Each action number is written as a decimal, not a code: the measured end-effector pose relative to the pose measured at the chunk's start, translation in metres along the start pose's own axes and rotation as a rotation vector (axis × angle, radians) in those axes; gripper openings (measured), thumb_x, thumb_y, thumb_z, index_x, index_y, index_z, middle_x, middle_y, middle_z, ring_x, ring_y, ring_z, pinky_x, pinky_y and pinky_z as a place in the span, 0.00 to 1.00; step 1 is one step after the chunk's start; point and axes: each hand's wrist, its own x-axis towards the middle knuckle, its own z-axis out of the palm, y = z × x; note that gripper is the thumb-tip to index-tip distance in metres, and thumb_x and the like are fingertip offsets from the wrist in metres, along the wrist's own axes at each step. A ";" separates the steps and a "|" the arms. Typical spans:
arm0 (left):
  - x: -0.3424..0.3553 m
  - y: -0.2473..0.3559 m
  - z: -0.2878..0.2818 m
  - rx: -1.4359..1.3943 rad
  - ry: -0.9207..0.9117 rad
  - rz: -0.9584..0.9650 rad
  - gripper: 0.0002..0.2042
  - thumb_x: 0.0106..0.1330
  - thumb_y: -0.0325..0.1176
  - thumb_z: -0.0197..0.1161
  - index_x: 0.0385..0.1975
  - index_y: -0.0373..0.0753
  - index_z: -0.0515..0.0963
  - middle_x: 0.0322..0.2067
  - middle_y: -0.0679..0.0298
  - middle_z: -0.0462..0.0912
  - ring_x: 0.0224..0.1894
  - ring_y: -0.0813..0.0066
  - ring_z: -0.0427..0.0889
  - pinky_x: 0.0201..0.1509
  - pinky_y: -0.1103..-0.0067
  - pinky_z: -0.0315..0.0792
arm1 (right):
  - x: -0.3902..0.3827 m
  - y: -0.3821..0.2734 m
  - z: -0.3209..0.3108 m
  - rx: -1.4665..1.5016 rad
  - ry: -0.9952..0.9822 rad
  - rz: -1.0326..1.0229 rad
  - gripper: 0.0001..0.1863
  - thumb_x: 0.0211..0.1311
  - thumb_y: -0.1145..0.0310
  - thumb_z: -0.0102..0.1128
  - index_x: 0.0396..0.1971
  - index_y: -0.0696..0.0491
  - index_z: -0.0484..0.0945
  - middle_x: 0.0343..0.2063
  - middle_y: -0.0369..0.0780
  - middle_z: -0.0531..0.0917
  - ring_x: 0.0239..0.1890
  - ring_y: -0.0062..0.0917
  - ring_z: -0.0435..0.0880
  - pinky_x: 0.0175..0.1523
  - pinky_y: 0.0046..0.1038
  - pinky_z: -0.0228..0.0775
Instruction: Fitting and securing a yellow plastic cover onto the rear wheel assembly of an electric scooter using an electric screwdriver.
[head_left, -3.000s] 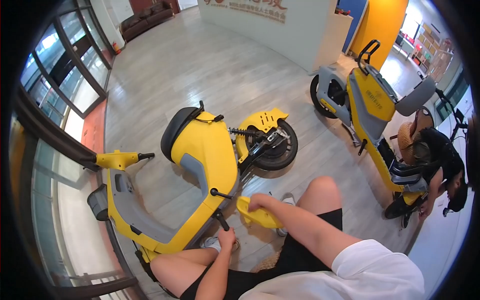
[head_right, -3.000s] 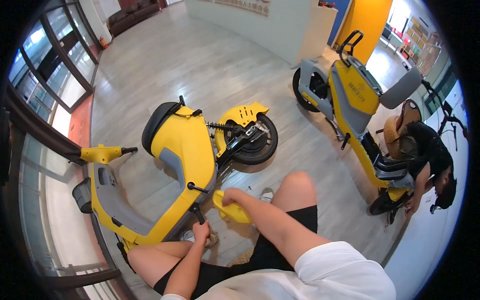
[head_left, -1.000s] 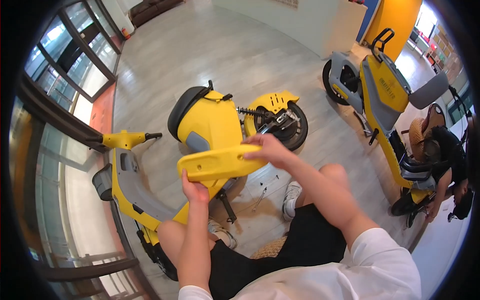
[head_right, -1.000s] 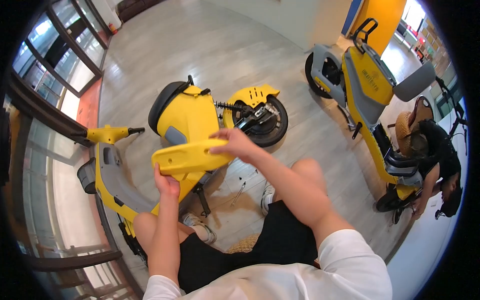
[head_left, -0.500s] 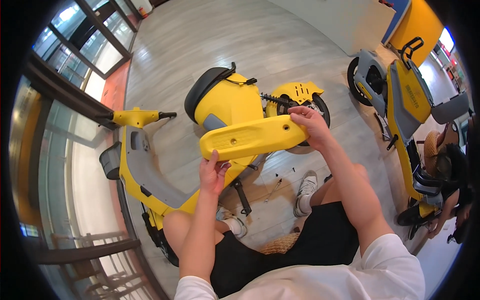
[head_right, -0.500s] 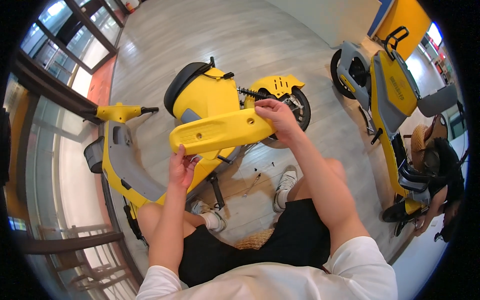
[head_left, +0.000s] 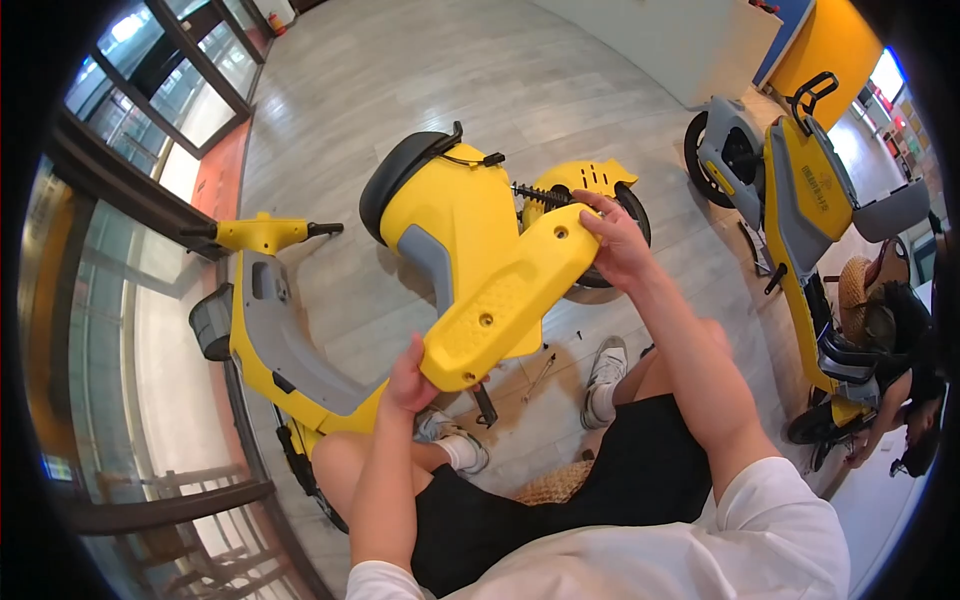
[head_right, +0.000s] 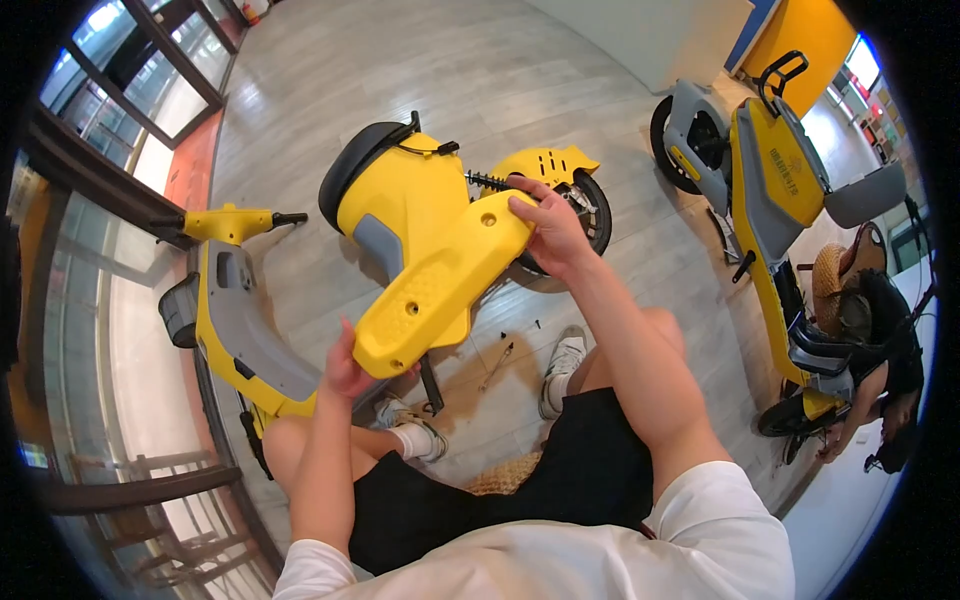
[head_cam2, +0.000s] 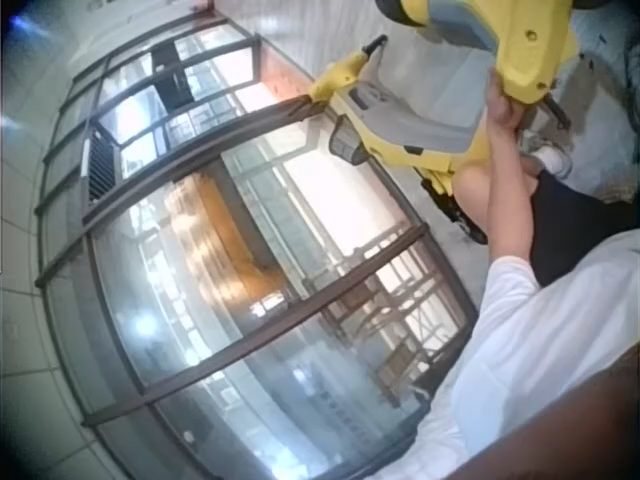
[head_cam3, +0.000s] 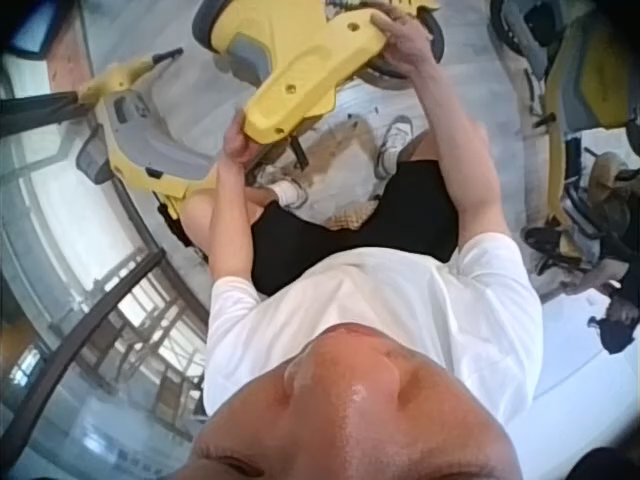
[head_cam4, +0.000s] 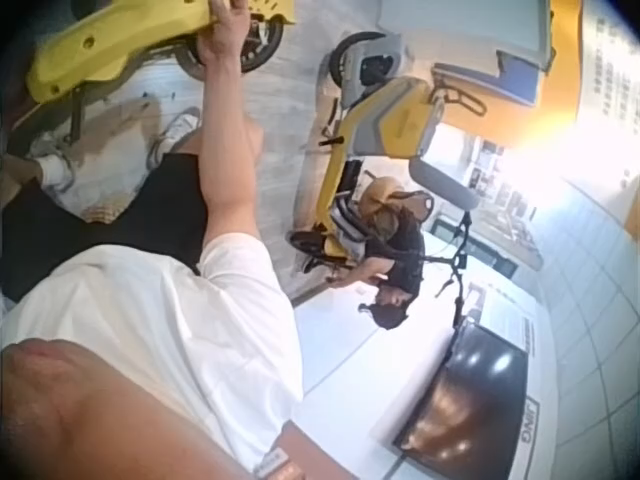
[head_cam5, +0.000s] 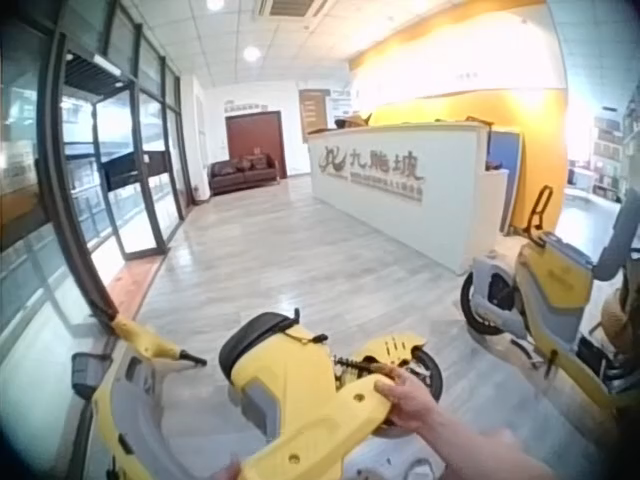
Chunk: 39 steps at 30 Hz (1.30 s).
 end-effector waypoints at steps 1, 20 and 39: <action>-0.002 -0.001 0.008 0.009 0.071 -0.025 0.43 0.72 0.68 0.40 0.69 0.32 0.62 0.59 0.48 0.77 0.56 0.49 0.81 0.59 0.59 0.75 | -0.002 0.000 0.000 0.013 -0.004 0.011 0.26 0.68 0.75 0.61 0.63 0.59 0.66 0.48 0.45 0.82 0.49 0.31 0.85 0.56 0.32 0.79; 0.005 -0.034 0.020 0.358 0.178 -0.382 0.26 0.62 0.35 0.71 0.57 0.31 0.73 0.49 0.60 0.84 0.48 0.70 0.84 0.49 0.74 0.80 | -0.007 0.079 0.038 -0.664 -0.137 0.267 0.42 0.61 0.56 0.71 0.69 0.57 0.60 0.54 0.49 0.77 0.56 0.32 0.78 0.58 0.31 0.72; 0.021 -0.037 0.003 0.246 0.556 0.072 0.16 0.75 0.42 0.59 0.52 0.38 0.77 0.42 0.62 0.85 0.34 0.74 0.84 0.28 0.79 0.74 | -0.038 0.086 0.048 -1.251 -0.530 0.129 0.59 0.42 0.53 0.83 0.72 0.57 0.56 0.57 0.50 0.73 0.53 0.36 0.79 0.56 0.32 0.75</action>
